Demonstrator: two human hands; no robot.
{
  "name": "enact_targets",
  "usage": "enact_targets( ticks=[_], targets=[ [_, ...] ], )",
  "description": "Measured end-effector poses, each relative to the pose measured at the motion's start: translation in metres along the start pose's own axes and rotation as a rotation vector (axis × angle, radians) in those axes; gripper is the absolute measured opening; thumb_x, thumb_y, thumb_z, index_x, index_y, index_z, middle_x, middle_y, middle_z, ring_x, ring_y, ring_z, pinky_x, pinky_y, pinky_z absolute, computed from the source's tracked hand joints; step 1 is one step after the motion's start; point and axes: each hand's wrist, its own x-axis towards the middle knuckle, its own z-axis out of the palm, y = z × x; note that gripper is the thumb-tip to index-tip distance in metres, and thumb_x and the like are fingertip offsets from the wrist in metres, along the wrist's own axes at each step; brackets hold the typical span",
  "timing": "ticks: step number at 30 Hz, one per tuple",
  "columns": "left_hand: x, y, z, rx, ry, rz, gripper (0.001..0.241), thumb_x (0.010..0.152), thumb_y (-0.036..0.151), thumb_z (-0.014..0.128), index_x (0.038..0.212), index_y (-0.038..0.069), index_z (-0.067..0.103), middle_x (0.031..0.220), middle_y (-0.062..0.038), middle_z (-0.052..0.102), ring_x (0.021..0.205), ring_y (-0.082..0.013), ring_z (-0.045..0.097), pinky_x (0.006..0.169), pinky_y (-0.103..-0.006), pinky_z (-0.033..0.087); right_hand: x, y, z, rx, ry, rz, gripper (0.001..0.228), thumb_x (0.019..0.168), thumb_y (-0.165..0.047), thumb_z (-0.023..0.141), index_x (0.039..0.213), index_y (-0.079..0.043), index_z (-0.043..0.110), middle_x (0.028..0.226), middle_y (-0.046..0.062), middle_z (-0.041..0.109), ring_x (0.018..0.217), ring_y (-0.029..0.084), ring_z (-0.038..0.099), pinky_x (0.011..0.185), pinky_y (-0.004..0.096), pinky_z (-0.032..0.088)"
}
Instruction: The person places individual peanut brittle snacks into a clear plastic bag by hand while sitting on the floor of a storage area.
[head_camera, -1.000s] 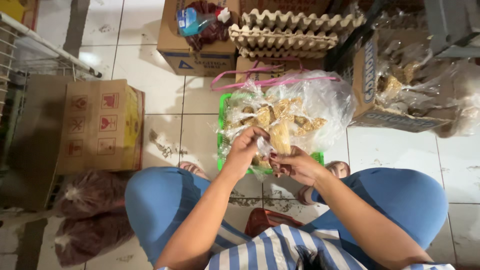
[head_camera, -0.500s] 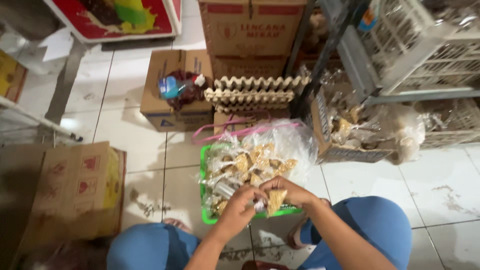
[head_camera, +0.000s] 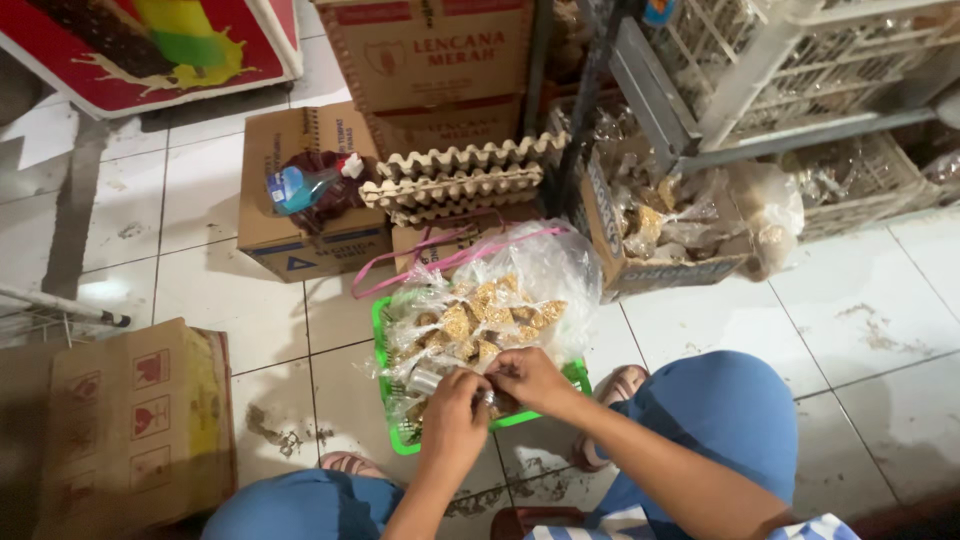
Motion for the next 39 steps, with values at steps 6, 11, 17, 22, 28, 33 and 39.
enact_targets(
  ticks=[6, 11, 17, 22, 28, 33, 39],
  targets=[
    [0.005, -0.043, 0.034, -0.272, 0.253, 0.02, 0.019, 0.084, -0.005, 0.063, 0.1, 0.004, 0.059, 0.098, -0.013, 0.063, 0.092, -0.0292, 0.064, 0.083, -0.0375, 0.051, -0.014, -0.02, 0.025, -0.152, 0.283, -0.304, 0.011, 0.093, -0.001, 0.068, 0.102, 0.002, 0.073, 0.088, 0.01, 0.076, 0.081, 0.017, 0.071, 0.068, 0.03, 0.057],
    [0.017, -0.073, 0.058, -0.492, 0.322, -0.111, 0.016, 0.093, -0.005, 0.059, 0.106, 0.004, 0.058, 0.095, -0.009, 0.063, 0.089, -0.0189, 0.059, 0.081, -0.0332, 0.05, -0.024, -0.041, 0.028, -0.51, 0.28, -0.638, 0.015, 0.089, 0.003, 0.071, 0.103, -0.001, 0.071, 0.102, 0.014, 0.071, 0.094, 0.029, 0.072, 0.08, 0.035, 0.058],
    [0.02, -0.037, 0.054, -0.613, 0.325, -0.194, 0.017, 0.097, -0.003, 0.058, 0.112, 0.005, 0.056, 0.096, -0.007, 0.061, 0.087, -0.0161, 0.059, 0.078, -0.0311, 0.049, -0.027, -0.06, 0.026, -0.589, 0.294, -0.648, 0.026, 0.08, 0.002, 0.077, 0.104, 0.0, 0.068, 0.108, 0.016, 0.071, 0.098, 0.032, 0.071, 0.085, 0.037, 0.059],
    [0.023, -0.017, 0.042, -0.63, 0.277, -0.106, 0.033, 0.091, -0.01, 0.05, 0.121, 0.005, 0.054, 0.104, -0.009, 0.059, 0.092, -0.0184, 0.058, 0.084, -0.0315, 0.049, -0.023, -0.055, 0.018, -0.726, 0.355, -0.811, 0.025, 0.08, 0.002, 0.077, 0.103, 0.001, 0.067, 0.108, 0.017, 0.07, 0.1, 0.035, 0.07, 0.085, 0.039, 0.059],
    [0.025, 0.004, 0.005, -0.322, 0.208, 0.087, 0.015, 0.093, -0.004, 0.065, 0.104, 0.002, 0.057, 0.105, -0.011, 0.061, 0.089, -0.0228, 0.063, 0.076, -0.0308, 0.051, -0.013, -0.047, 0.008, -0.459, 0.367, -0.582, 0.019, 0.087, 0.002, 0.074, 0.105, 0.0, 0.071, 0.106, 0.012, 0.073, 0.092, 0.019, 0.073, 0.082, 0.03, 0.061],
    [0.02, 0.012, -0.023, -0.124, 0.146, 0.313, 0.017, 0.088, 0.002, 0.073, 0.099, 0.004, 0.06, 0.106, -0.009, 0.062, 0.08, -0.0225, 0.065, 0.069, -0.0308, 0.051, -0.015, -0.054, 0.003, -0.182, 0.308, -0.365, 0.021, 0.09, 0.002, 0.068, 0.11, 0.001, 0.07, 0.104, 0.008, 0.074, 0.091, 0.012, 0.069, 0.081, 0.027, 0.058],
    [0.029, -0.012, 0.016, -0.983, 0.108, -0.121, 0.007, 0.098, 0.003, 0.065, 0.105, 0.003, 0.062, 0.091, -0.001, 0.064, 0.074, -0.0096, 0.061, 0.064, -0.0248, 0.052, -0.017, -0.054, 0.008, -0.317, 0.36, -0.425, 0.013, 0.091, 0.001, 0.074, 0.103, -0.001, 0.072, 0.098, 0.007, 0.072, 0.088, 0.012, 0.072, 0.079, 0.026, 0.059]
  ],
)
